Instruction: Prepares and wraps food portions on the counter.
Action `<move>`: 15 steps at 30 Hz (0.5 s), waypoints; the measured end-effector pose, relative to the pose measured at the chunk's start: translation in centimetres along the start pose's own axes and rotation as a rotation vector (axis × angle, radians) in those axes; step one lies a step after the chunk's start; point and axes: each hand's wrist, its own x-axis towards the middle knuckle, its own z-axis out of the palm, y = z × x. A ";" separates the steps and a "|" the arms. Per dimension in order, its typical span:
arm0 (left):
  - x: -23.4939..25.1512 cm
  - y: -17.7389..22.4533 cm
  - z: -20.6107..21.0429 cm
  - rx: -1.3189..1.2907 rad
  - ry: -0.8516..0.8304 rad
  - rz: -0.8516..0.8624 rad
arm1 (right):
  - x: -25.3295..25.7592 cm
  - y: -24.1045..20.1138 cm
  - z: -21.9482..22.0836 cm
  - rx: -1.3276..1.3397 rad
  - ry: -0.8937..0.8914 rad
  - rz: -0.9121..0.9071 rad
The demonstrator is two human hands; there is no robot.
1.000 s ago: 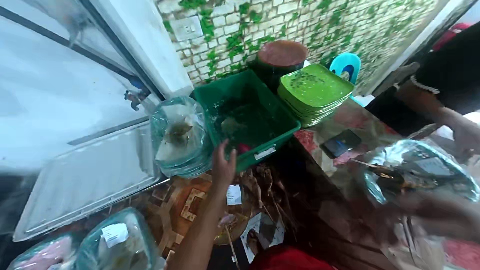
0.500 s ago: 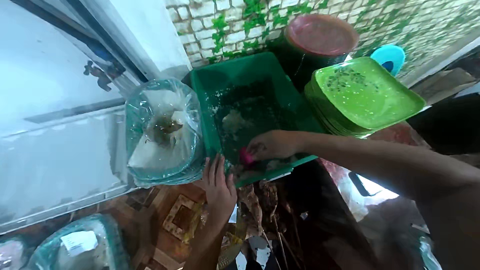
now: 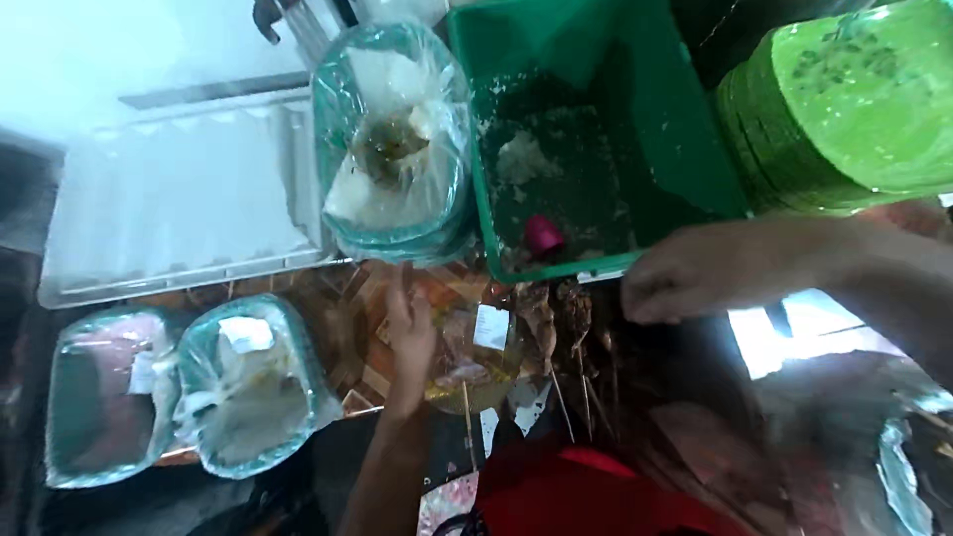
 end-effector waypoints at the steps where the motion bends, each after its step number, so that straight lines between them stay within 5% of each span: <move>1: -0.8 -2.1 -1.7 0.102 0.025 -0.141 | -0.6 -0.2 1.2 -0.024 -0.097 0.077; 4: -3.5 -7.0 -5.1 0.397 -0.182 -0.473 | -0.5 0.7 5.5 -0.160 0.056 0.246; 7: -5.8 -10.7 -5.3 0.444 -0.417 -0.548 | 0.7 0.1 9.9 -0.111 0.342 0.552; 11: -5.4 -11.9 -4.6 0.474 -0.382 -0.573 | 3.6 3.5 17.4 0.319 0.180 0.897; 15: -3.9 -11.8 -5.9 0.636 -0.293 -0.508 | 6.6 11.8 26.7 0.629 0.360 1.023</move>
